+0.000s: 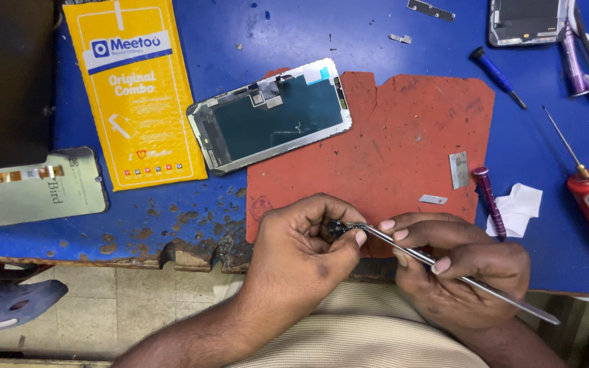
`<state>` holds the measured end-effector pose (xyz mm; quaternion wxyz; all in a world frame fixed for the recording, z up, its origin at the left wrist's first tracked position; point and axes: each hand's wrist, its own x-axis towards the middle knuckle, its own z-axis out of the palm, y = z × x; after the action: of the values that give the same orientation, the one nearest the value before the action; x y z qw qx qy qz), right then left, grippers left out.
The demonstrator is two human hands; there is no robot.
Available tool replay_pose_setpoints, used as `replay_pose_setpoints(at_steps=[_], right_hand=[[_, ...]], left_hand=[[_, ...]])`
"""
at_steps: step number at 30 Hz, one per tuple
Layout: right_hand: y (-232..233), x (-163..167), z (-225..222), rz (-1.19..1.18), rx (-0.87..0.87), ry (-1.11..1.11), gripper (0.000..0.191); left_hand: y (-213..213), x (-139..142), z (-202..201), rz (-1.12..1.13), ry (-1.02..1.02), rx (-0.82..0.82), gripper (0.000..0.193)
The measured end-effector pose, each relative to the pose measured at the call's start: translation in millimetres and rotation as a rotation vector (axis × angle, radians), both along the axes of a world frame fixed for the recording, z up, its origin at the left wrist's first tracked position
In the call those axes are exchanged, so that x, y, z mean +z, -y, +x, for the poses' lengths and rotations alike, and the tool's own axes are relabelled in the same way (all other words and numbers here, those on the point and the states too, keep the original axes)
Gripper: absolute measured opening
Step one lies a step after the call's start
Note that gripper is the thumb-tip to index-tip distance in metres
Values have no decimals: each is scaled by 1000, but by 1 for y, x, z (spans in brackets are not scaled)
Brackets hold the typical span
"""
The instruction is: The person repairs a smartphone at a workbench. They pry the phone open with a blade, use tweezers to handle small internal components, transfer parts between the phone body and a replacement screen assembly, and use a screwdriver to work on the device while holding it steady.
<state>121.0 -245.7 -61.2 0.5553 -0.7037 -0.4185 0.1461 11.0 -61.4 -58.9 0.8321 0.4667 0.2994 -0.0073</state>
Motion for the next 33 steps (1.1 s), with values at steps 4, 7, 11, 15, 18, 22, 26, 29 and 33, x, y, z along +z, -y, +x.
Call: replay_pose_setpoints(at_steps=[4,7,11,15,18,22,26,29,33], right_hand=[[-2,-1,0,6,-9,18,42],[-3,-1,0,-7,-22,25,41],[-6,3,0,9,-44,20,42],[-8,8,-2,39,-130,-20,43],[-10,9,-4,30,-158,-28,41],[-11,5,-4,29,-95,-38,39],[-11,3,-4,36,-78,-82,37],[-11,2,-4,28,-76,-65,37],[-11,3,-4,30,-63,-58,37]], left_hand=[[0,0,0,-19,-2,6,8],[0,1,0,-23,-16,2,9],[0,0,0,-28,-21,5,8],[1,0,0,-32,-42,5,8],[1,-1,0,-23,-14,16,8],[2,-3,0,-16,23,31,10],[2,-2,-2,0,-8,14,9],[1,-1,-2,5,-7,11,9],[1,-1,-1,-3,1,12,10]])
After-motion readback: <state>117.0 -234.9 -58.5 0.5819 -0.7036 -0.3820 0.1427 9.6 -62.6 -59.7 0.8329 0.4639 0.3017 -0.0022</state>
